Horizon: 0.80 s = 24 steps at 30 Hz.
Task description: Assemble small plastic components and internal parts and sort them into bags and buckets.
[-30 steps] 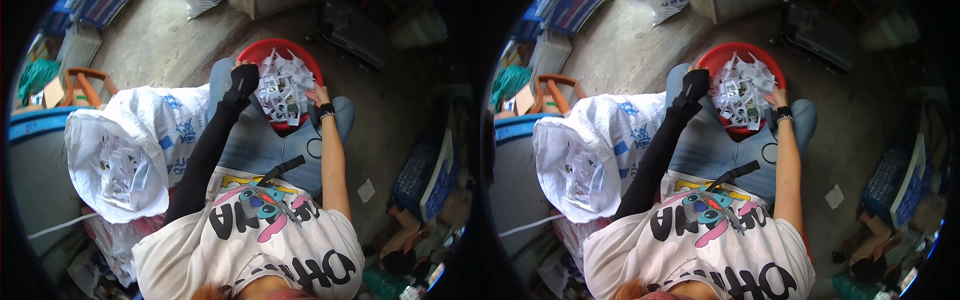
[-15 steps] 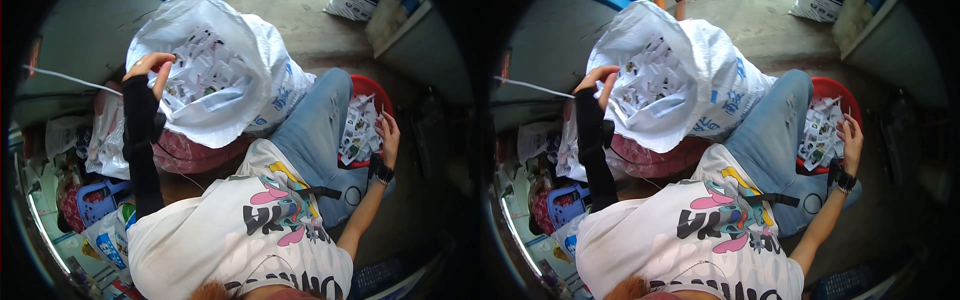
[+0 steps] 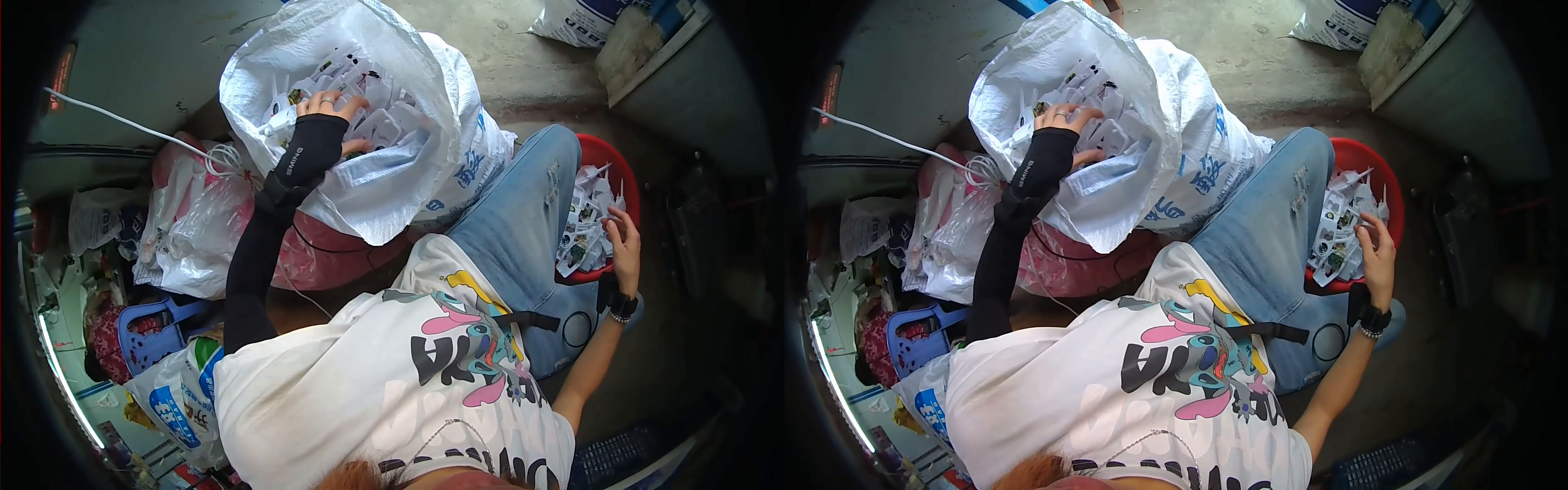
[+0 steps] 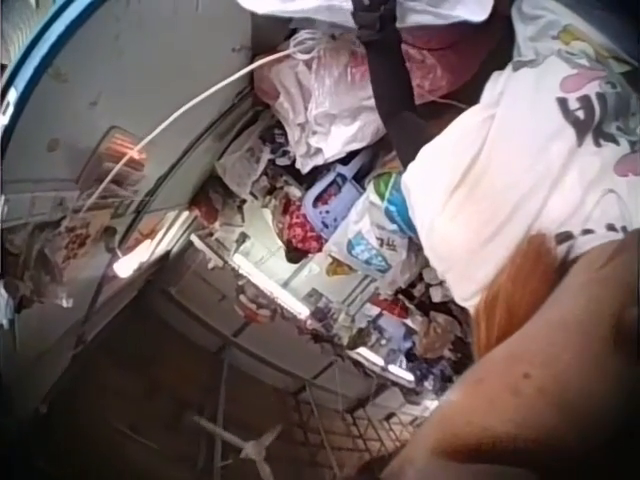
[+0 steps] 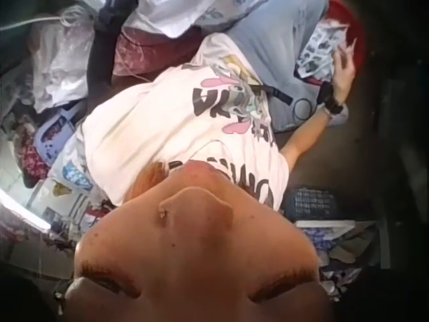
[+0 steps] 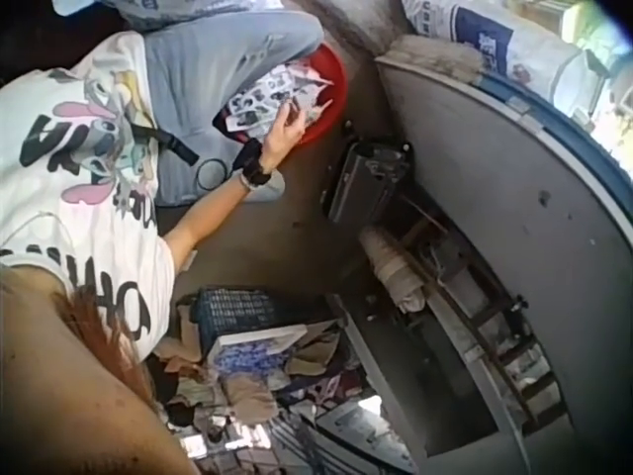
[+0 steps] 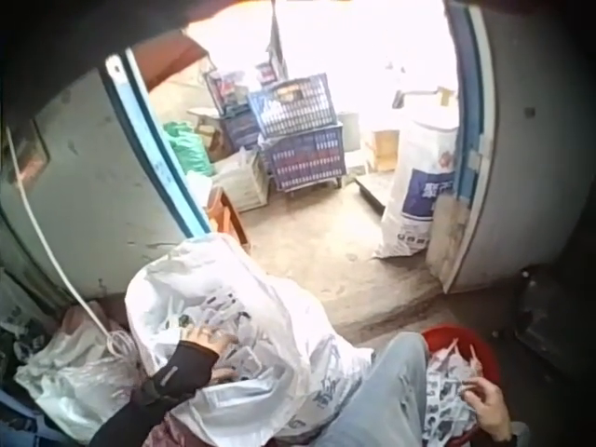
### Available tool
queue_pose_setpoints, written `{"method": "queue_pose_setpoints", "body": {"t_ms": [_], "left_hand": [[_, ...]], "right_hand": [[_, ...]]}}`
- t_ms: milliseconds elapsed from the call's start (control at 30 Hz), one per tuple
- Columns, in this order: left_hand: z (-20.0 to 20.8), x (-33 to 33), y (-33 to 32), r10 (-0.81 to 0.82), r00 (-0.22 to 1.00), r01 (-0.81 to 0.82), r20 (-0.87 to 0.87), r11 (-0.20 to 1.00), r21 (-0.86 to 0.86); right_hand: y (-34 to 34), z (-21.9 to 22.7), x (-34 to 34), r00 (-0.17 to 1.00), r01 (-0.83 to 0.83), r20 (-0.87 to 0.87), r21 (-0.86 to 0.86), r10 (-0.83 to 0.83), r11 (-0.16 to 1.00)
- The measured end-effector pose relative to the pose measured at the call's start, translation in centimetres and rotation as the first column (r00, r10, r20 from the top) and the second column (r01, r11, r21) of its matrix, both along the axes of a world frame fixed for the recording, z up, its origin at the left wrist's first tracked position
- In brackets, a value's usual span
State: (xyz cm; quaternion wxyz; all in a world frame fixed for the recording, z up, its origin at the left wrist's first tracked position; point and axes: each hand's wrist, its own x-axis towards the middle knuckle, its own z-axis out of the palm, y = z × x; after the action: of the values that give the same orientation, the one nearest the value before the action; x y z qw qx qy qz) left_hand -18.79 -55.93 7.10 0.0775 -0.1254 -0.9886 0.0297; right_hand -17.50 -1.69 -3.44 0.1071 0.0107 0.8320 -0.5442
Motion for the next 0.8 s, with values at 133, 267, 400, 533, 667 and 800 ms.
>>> {"method": "queue_pose_setpoints", "body": {"t_ms": [133, 267, 400, 533, 667, 800], "left_hand": [[-0.9, -0.6, -0.4, -0.049, 0.999, 0.048, 0.005, 0.996, 0.081], [-0.4, -1.2, -2.1, 0.013, 1.000, -0.011, -0.006, 0.960, 0.280], [0.4, -1.1, -2.3, 0.146, 0.941, -0.005, -0.306, 0.909, 0.417], [2.1, -1.5, -3.3, 0.189, 0.920, 0.007, -0.343, 0.867, 0.498], [4.2, -1.2, -2.8, 0.233, 0.954, -0.064, -0.189, 0.774, 0.630], [4.8, -1.5, -3.7, 0.055, 0.997, -0.017, -0.058, 0.857, 0.516]], "right_hand": [[-0.1, -1.5, 0.4, 0.998, -0.042, -0.037, 0.048, 0.044, 0.998], [-1.3, -0.2, 0.6, 0.995, -0.084, -0.040, 0.065, 0.087, 0.994], [-1.4, -0.5, 0.7, 0.996, -0.087, -0.026, 0.069, 0.089, 0.994], [-1.8, 0.3, 1.0, 0.996, -0.092, -0.014, 0.046, 0.092, 0.995], [-1.8, 0.4, 1.4, 0.996, -0.087, -0.014, 0.050, 0.088, 0.995], [-1.6, 0.0, 1.4, 0.994, -0.106, 0.014, 0.028, 0.105, 0.994]]}}
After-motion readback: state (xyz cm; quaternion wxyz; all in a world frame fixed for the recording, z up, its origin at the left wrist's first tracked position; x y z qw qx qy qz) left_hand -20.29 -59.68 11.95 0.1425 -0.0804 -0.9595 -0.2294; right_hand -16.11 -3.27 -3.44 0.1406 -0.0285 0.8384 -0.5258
